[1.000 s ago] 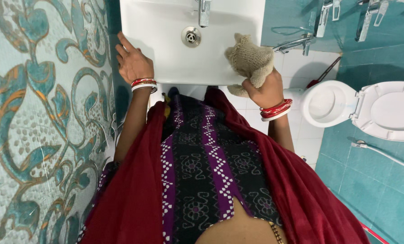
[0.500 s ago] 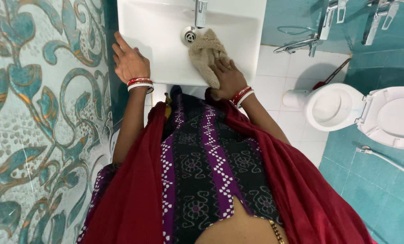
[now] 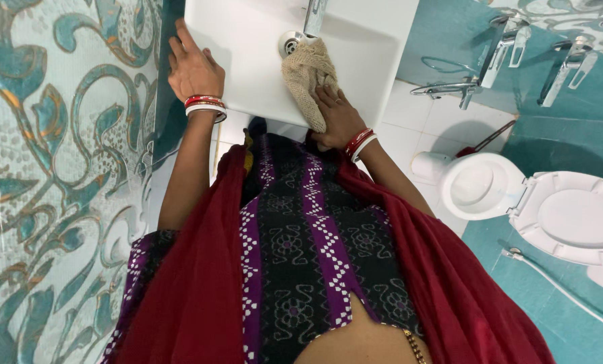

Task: The person wipes the surfaces and fixtures of a white bathroom sink using a small beige cloth, moving around the basin, faucet, and backsplash.

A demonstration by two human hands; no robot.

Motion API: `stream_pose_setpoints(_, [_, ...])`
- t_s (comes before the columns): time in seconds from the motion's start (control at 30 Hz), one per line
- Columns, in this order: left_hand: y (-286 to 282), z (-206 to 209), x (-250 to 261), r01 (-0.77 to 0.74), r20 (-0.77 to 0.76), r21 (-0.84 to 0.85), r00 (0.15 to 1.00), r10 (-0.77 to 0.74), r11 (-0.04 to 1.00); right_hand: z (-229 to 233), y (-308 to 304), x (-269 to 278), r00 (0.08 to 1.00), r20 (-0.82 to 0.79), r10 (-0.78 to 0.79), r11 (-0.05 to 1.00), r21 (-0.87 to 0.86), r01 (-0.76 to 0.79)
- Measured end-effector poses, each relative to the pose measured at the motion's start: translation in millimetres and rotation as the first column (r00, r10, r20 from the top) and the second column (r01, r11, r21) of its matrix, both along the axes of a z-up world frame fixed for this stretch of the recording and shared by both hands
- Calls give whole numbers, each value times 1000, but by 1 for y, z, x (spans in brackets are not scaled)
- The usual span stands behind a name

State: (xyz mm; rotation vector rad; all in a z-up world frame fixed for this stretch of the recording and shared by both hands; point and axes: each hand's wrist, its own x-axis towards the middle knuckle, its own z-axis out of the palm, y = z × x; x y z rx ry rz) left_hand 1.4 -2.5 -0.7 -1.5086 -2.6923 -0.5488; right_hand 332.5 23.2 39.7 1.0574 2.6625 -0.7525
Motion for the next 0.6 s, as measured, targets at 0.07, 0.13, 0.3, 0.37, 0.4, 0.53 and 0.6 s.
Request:
stream_pose_setpoints(0.07, [1, -3, -1, -2, 1, 11, 1000, 2, 1000, -2, 2, 1, 1000, -7, 23, 1000, -5, -23])
stream_pose_setpoints(0.13, [0, -8, -3, -7, 2, 21, 1000, 7, 1000, -5, 2, 2, 1000, -10, 22, 1000, -15, -22])
stream_pose_setpoints(0.3, [-1, -9, -2, -5, 30, 30, 1000, 4, 1000, -10, 4, 4, 998, -37, 57, 998, -32, -58])
stream_pose_setpoints(0.37, [-1, -7, -1, -14, 31, 20, 999, 13, 1000, -11, 5, 5, 997, -57, 57, 997, -42, -59])
stream_pose_setpoints(0.4, [0, -7, -1, -17, 34, 8, 999, 17, 1000, -11, 5, 6, 996, -57, 65, 997, -36, -67])
stream_pose_setpoints(0.53, [0, -9, -1, -22, -8, 70, 1000, 22, 997, -7, 3, 6, 997, -41, 63, 997, -33, -65])
stream_pose_setpoints(0.6, [0, -9, -1, -31, 0, 74, 1000, 31, 997, -3, 4, 5, 997, -33, 64, 997, -38, -66])
